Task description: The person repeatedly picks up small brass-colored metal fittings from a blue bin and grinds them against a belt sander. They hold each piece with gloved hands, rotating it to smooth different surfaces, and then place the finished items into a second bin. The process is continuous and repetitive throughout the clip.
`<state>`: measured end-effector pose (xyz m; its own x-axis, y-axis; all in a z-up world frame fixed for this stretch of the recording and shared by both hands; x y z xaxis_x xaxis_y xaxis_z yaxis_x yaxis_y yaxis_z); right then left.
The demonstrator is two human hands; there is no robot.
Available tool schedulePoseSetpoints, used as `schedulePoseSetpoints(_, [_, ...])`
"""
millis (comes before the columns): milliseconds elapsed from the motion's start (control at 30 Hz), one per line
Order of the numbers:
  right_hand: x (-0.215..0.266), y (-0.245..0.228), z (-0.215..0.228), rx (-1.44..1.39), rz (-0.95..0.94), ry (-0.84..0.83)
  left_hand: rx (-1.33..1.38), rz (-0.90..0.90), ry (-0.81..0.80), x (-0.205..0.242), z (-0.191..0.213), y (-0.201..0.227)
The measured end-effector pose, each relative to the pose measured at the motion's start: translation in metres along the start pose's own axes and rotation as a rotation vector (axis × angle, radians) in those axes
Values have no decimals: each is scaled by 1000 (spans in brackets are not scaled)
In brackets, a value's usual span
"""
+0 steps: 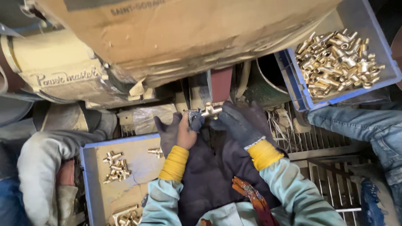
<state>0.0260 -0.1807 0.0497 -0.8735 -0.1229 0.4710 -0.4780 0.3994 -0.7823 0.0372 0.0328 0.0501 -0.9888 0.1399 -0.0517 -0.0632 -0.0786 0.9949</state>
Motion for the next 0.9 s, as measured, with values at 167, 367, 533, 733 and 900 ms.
schedulePoseSetpoints(167, [-43,55,1,-171,-116,-103,-181,-167,6,-26,3,-5])
schedulePoseSetpoints(367, [-50,53,4,-15,-78,-89,-236,-75,32,-32,-2,-32])
schedulePoseSetpoints(533, [-62,67,17,-43,-184,10,-171,0,89,-31,-12,-50])
schedulePoseSetpoints(733, [-31,40,12,34,17,-37,208,198,182,-17,-28,-47])
schedulePoseSetpoints(900, [71,14,-20,224,-46,30,-111,-155,166,55,-55,49])
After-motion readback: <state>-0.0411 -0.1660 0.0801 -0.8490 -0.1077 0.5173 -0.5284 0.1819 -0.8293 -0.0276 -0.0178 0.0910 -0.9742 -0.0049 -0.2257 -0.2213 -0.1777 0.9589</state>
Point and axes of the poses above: each hand's wrist, its own x-axis away from the middle knuckle, its own z-axis out of the back of the hand, y = z × x, the point moved 7 cm from there along -x, towards the middle knuckle, and after that the axes turned 7 degrees about -z, right-handed, at the moved point
